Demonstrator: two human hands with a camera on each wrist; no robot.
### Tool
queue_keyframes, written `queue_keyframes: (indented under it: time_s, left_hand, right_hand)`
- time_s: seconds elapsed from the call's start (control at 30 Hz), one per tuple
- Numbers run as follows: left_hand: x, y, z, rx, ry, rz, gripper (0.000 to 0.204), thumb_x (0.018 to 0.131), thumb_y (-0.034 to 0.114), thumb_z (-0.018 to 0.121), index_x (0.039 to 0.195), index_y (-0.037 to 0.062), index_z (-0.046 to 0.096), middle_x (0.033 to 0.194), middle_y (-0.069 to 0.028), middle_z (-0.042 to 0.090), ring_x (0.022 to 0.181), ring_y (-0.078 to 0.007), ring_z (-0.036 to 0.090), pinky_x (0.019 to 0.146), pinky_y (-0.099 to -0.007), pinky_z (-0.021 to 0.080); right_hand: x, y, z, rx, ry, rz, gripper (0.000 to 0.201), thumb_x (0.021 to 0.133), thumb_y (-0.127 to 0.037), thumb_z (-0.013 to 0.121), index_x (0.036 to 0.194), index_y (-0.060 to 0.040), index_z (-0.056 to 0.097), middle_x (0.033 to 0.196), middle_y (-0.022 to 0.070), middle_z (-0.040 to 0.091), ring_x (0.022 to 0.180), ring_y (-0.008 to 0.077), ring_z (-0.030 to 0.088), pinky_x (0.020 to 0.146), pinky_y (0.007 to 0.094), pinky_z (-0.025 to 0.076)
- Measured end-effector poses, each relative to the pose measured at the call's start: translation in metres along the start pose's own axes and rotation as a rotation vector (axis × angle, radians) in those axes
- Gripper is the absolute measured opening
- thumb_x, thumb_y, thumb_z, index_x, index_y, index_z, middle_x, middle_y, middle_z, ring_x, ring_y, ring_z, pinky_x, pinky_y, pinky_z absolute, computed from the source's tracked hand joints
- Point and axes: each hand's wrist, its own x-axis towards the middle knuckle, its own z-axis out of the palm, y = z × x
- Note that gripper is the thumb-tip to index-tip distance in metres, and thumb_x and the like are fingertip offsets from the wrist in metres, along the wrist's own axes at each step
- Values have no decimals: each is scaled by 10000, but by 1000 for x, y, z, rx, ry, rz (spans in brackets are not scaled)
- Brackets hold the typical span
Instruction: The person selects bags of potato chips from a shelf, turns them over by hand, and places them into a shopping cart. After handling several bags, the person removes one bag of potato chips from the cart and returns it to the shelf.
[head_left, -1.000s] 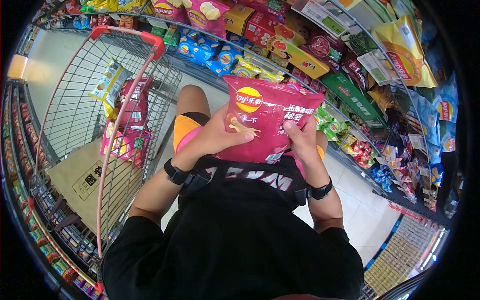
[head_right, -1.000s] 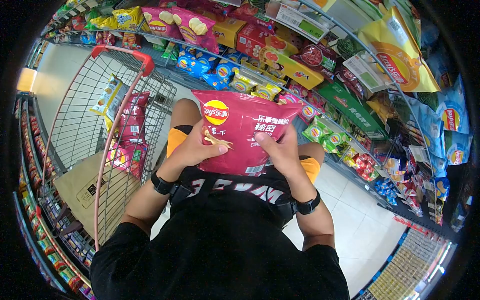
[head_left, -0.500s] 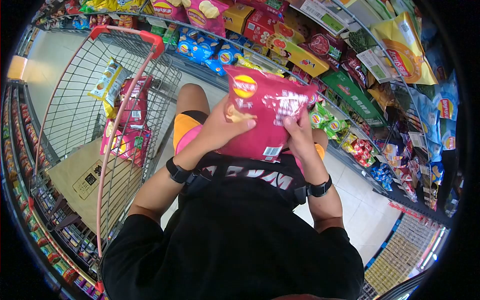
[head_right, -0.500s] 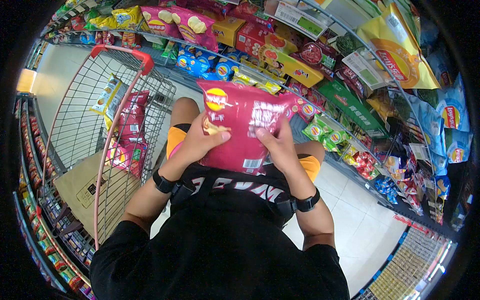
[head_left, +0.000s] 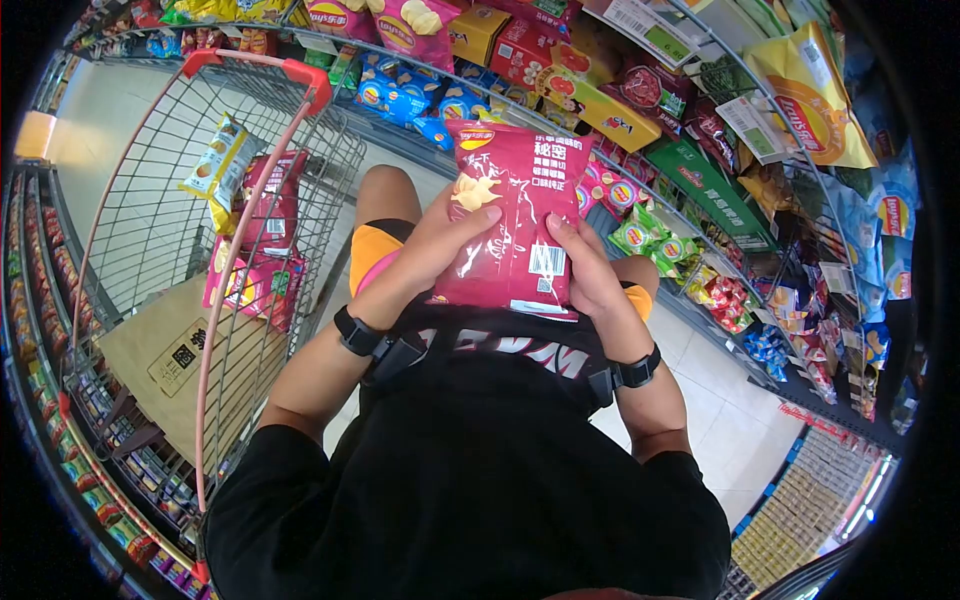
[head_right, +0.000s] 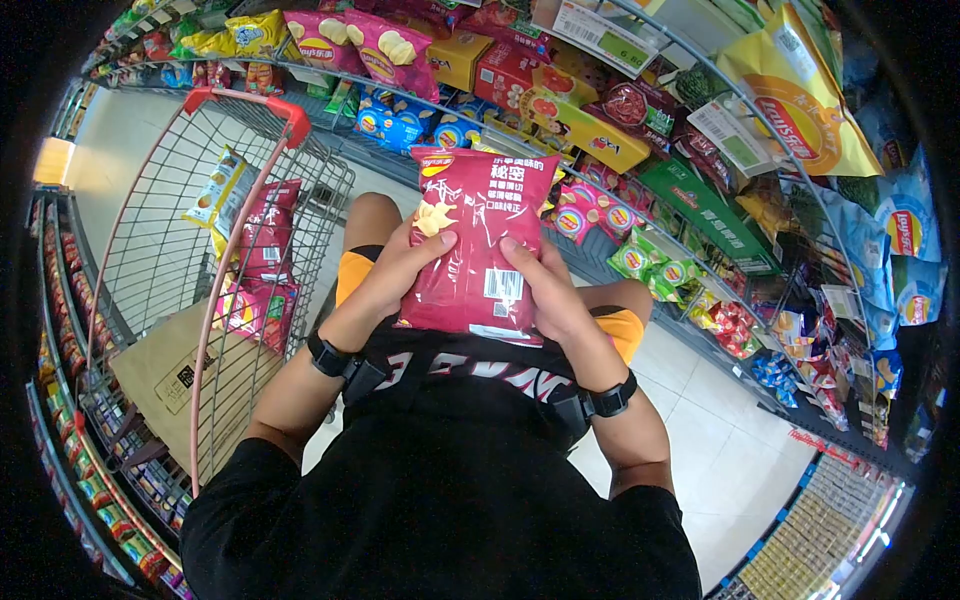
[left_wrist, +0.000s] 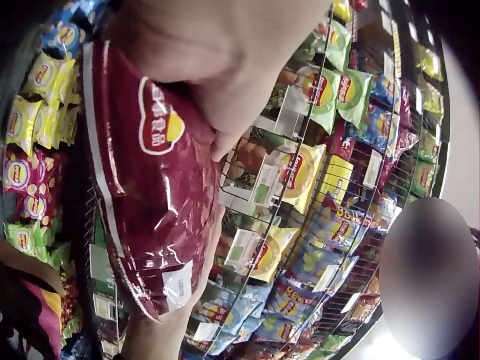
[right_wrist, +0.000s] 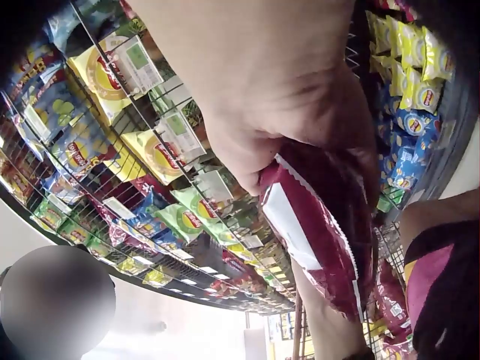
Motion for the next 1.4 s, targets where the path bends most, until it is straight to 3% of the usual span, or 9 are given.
queue_keyframes:
  time_s: [0.5, 0.6, 0.7, 0.73, 0.83, 1.03, 1.13, 1.2, 1.4]
  left_hand:
    - [-2, 3, -5, -58, 15, -51, 471, 922, 200, 604, 1310, 19, 409, 1196, -93, 577, 1037, -163, 604, 897, -315, 497]
    - [-2, 3, -3, -51, 37, 67, 513, 903, 182, 626, 1320, -2, 393, 1201, -104, 568, 1009, -167, 609, 931, -334, 472]
    - [10, -10, -15, 364, 227, 404, 586, 854, 143, 670, 1347, 15, 379, 1165, -93, 569, 975, -151, 604, 925, -322, 455]
    - [9, -7, -18, 440, 176, 367, 592, 853, 116, 665, 1359, 24, 374, 1171, -85, 551, 1003, -145, 580, 915, -303, 447]
    - [4, 3, -20, 600, -43, 279, 643, 820, 77, 687, 1384, 66, 377, 1168, -59, 491, 1070, -140, 500, 877, -273, 429]
    - [2, 8, 2, 609, 121, 457, 789, 742, 151, 760, 1379, 52, 305, 1264, -127, 487, 1119, -195, 530, 901, -332, 460]
    - [5, 13, -2, 564, 152, 368, 810, 712, 141, 790, 1357, 4, 319, 1229, -136, 532, 1097, -182, 557, 909, -320, 471]
    - [13, 16, -13, 613, 126, 337, 790, 719, 73, 787, 1354, -21, 326, 1243, -120, 515, 1117, -167, 534, 936, -316, 456]
    - [24, 14, -12, 705, -148, 263, 877, 720, 89, 796, 1407, -32, 266, 1320, -134, 480, 1195, -175, 487, 1003, -330, 415]
  right_hand:
    - [-1, 1, 7, -82, 26, 41, 539, 891, -246, 644, 1298, 6, 397, 1172, 131, 584, 1012, 178, 621, 854, 310, 526]
    - [2, -1, 2, -53, -45, -14, 523, 881, -221, 651, 1288, 2, 411, 1170, 129, 586, 1011, 178, 622, 852, 313, 526]
    - [0, -9, 7, -78, 38, -141, 515, 867, -153, 660, 1289, -3, 406, 1168, 124, 588, 1009, 188, 622, 850, 315, 527]
    - [2, -12, 8, -102, 55, -192, 516, 865, -139, 661, 1291, -5, 403, 1168, 122, 588, 1009, 190, 621, 849, 314, 527]
    - [8, -5, 10, -211, 75, -335, 587, 841, -90, 671, 1328, -6, 354, 1235, 132, 542, 1114, 214, 564, 942, 339, 467]
    - [0, 1, 14, -423, -185, -367, 906, 776, -95, 723, 1485, -114, 159, 1462, 132, 254, 1344, 278, 309, 1015, 423, 394]
    - [-13, -5, 24, -461, -243, -340, 845, 804, -66, 688, 1477, -117, 180, 1452, 132, 290, 1309, 302, 369, 1012, 433, 384]
    - [-6, -11, 11, -372, -110, -335, 822, 813, -63, 693, 1464, -105, 193, 1398, 121, 366, 1262, 275, 427, 1000, 394, 407]
    - [-8, -42, -24, -409, -22, -463, 615, 830, -53, 689, 1353, -3, 369, 1287, 105, 503, 1131, 184, 533, 972, 327, 433]
